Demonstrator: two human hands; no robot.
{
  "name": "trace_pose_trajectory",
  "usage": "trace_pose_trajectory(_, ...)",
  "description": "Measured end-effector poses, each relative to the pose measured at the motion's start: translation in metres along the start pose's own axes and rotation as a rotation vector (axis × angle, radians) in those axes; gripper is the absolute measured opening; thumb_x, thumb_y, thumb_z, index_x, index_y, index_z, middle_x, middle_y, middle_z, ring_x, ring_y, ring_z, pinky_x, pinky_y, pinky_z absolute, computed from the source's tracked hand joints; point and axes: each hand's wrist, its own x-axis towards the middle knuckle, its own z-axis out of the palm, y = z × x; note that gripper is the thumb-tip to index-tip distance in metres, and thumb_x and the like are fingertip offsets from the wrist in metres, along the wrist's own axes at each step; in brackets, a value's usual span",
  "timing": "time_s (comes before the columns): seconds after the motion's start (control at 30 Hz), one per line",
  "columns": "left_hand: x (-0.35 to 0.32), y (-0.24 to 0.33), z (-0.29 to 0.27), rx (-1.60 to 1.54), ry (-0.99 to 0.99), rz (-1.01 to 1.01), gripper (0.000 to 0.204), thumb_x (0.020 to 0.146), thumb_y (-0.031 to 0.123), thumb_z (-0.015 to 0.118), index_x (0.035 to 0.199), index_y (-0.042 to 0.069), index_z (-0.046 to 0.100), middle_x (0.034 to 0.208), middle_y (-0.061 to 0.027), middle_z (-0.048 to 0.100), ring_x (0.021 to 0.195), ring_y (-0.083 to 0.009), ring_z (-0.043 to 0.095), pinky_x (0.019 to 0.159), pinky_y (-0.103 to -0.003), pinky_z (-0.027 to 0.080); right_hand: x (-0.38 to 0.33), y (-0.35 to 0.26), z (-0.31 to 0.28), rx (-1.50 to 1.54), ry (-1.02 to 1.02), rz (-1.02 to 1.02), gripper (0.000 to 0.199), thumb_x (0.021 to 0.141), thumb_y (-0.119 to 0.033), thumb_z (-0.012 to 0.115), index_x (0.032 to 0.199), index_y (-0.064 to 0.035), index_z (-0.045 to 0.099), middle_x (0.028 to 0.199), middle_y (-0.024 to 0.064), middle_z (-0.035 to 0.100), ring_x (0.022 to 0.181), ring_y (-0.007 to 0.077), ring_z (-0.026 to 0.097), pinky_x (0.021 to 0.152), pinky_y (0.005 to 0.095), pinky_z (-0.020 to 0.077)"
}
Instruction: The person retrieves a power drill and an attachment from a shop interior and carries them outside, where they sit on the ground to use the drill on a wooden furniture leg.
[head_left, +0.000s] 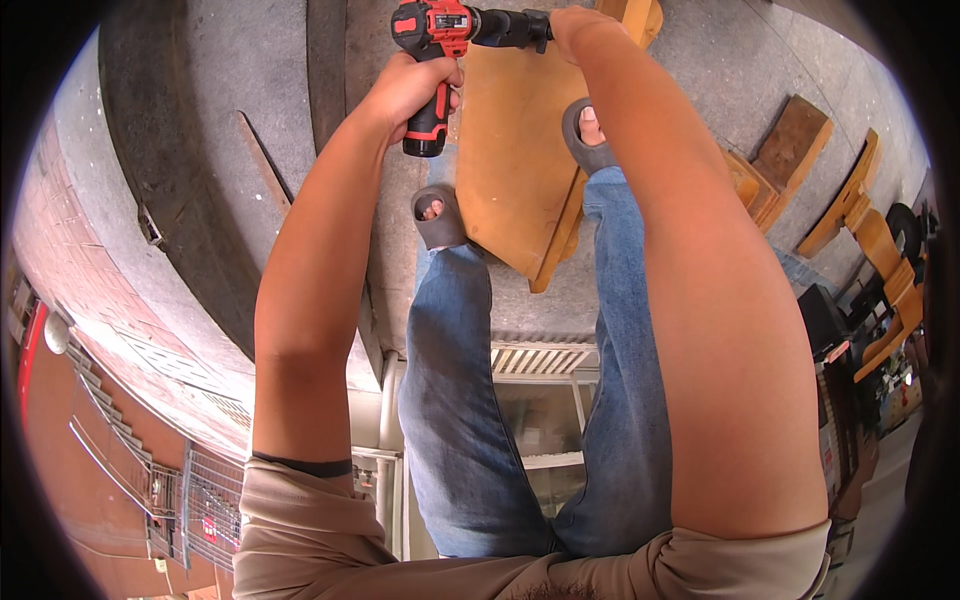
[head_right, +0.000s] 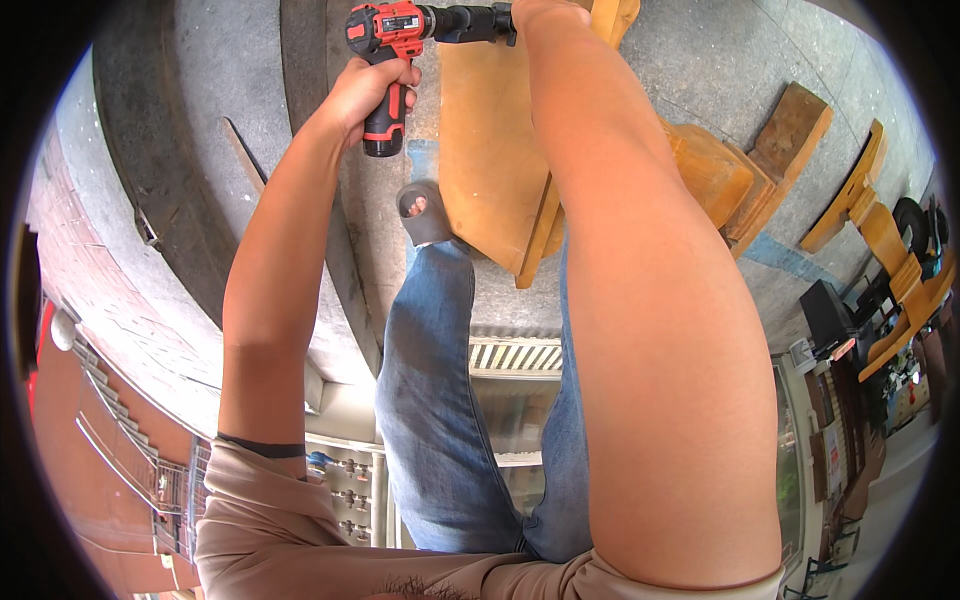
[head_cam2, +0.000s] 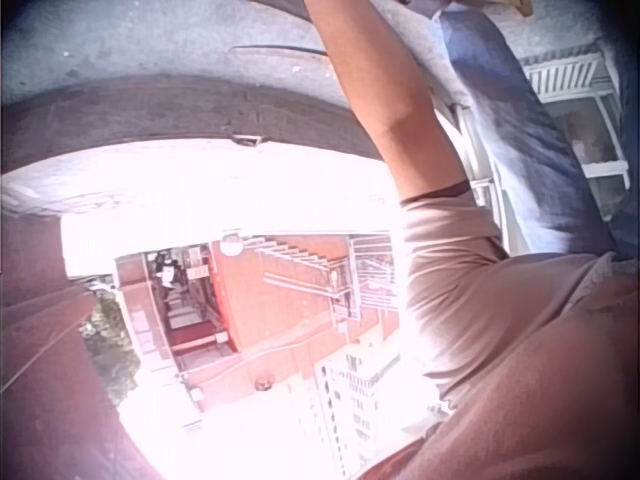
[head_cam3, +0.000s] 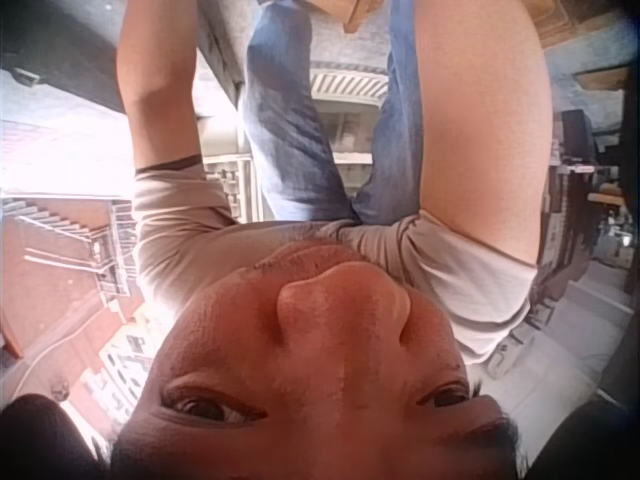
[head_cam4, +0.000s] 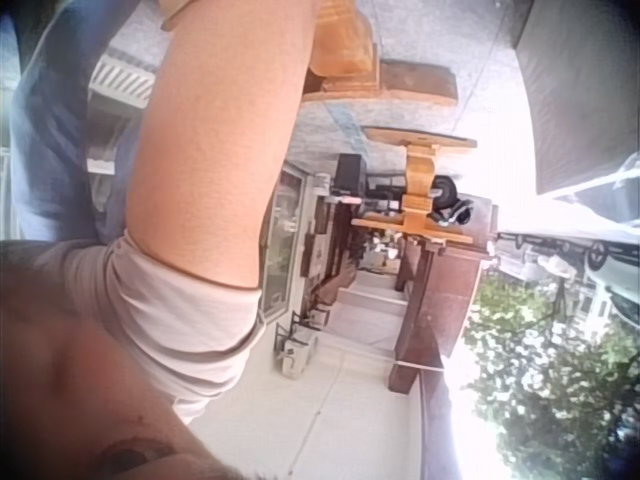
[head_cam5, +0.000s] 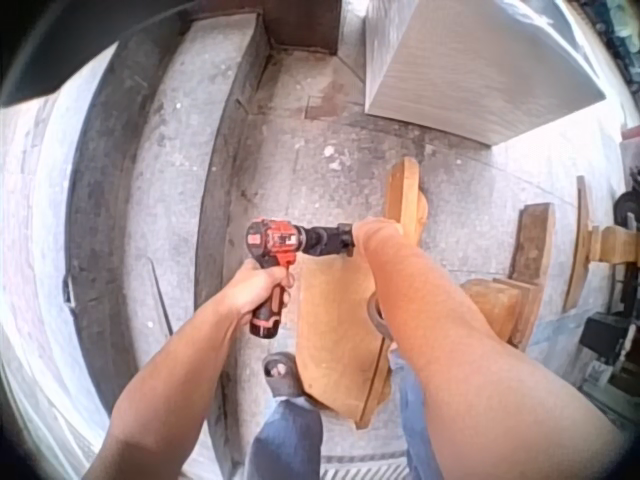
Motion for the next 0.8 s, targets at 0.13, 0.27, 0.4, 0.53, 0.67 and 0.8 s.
trace_pose_trajectory(0.13,0.002,-0.004,-0.002,-0.004,-0.006,-0.003,0.009,0.086,0.01,0.065,0.091,0.003,0.064,0.073,-0.0095,0.066,0.061,-0.0165,0.064,0.05,-0.036,0.056,-0.006,-0.002,-0.002,-0.048,-0.012,-0.036,0.036,0.093,-0.011,0.067,0.128,-0.0129,0.071,0.134,0.0104,0.07,0.124,0.0303,0.067,0.099,0.046,0.058)
trace_pose_trajectory(0.27,-0.001,-0.005,-0.001,-0.027,-0.01,-0.012,0.009,0.086,0.01,0.065,0.091,0.003,0.064,0.073,-0.009,0.066,0.061,-0.0161,0.064,0.05,-0.036,0.056,-0.029,-0.009,-0.006,-0.094,0.008,-0.055,0.048,0.091,0.004,0.062,0.137,-0.0093,0.061,0.139,0.0128,0.065,0.126,0.037,0.065,0.098,0.0512,0.0587)
trace_pose_trajectory(0.4,0.0,-0.004,-0.002,0.002,-0.026,-0.033,0.016,0.086,0.013,0.066,0.097,0.001,0.066,0.083,-0.0064,0.068,0.068,-0.0139,0.067,0.057,-0.033,0.056,-0.027,-0.008,-0.009,-0.073,-0.023,-0.024,0.051,0.089,0.005,0.065,0.138,-0.0109,0.063,0.143,0.0119,0.063,0.127,0.0362,0.064,0.098,0.0506,0.0586)
trace_pose_trajectory(0.53,0.002,-0.006,-0.003,-0.001,-0.035,-0.026,0.016,0.086,0.013,0.066,0.097,0.001,0.066,0.083,-0.0063,0.068,0.068,-0.0139,0.067,0.057,-0.033,0.056,-0.039,-0.013,-0.015,-0.077,-0.012,-0.021,0.053,0.088,0.006,0.066,0.138,-0.0111,0.063,0.143,0.0115,0.063,0.127,0.0352,0.065,0.098,0.0496,0.0588)
trace_pose_trajectory(0.67,0.0,-0.006,-0.004,0.013,-0.037,-0.042,0.016,0.087,0.012,0.066,0.098,0.001,0.066,0.084,-0.0062,0.068,0.068,-0.0137,0.067,0.057,-0.033,0.057,-0.038,-0.014,-0.019,-0.077,-0.057,-0.018,0.052,0.088,0.006,0.066,0.137,-0.0111,0.064,0.141,0.011,0.065,0.126,0.035,0.065,0.098,0.0491,0.059)
trace_pose_trajectory(0.8,-0.002,-0.004,-0.002,-0.002,-0.033,-0.045,0.016,0.087,0.013,0.066,0.097,0.001,0.066,0.083,-0.0064,0.068,0.068,-0.0138,0.067,0.057,-0.033,0.057,-0.037,-0.013,-0.016,-0.076,-0.032,-0.019,0.051,0.088,0.006,0.066,0.136,-0.0114,0.065,0.14,0.0111,0.066,0.126,0.0351,0.065,0.097,0.0495,0.059)
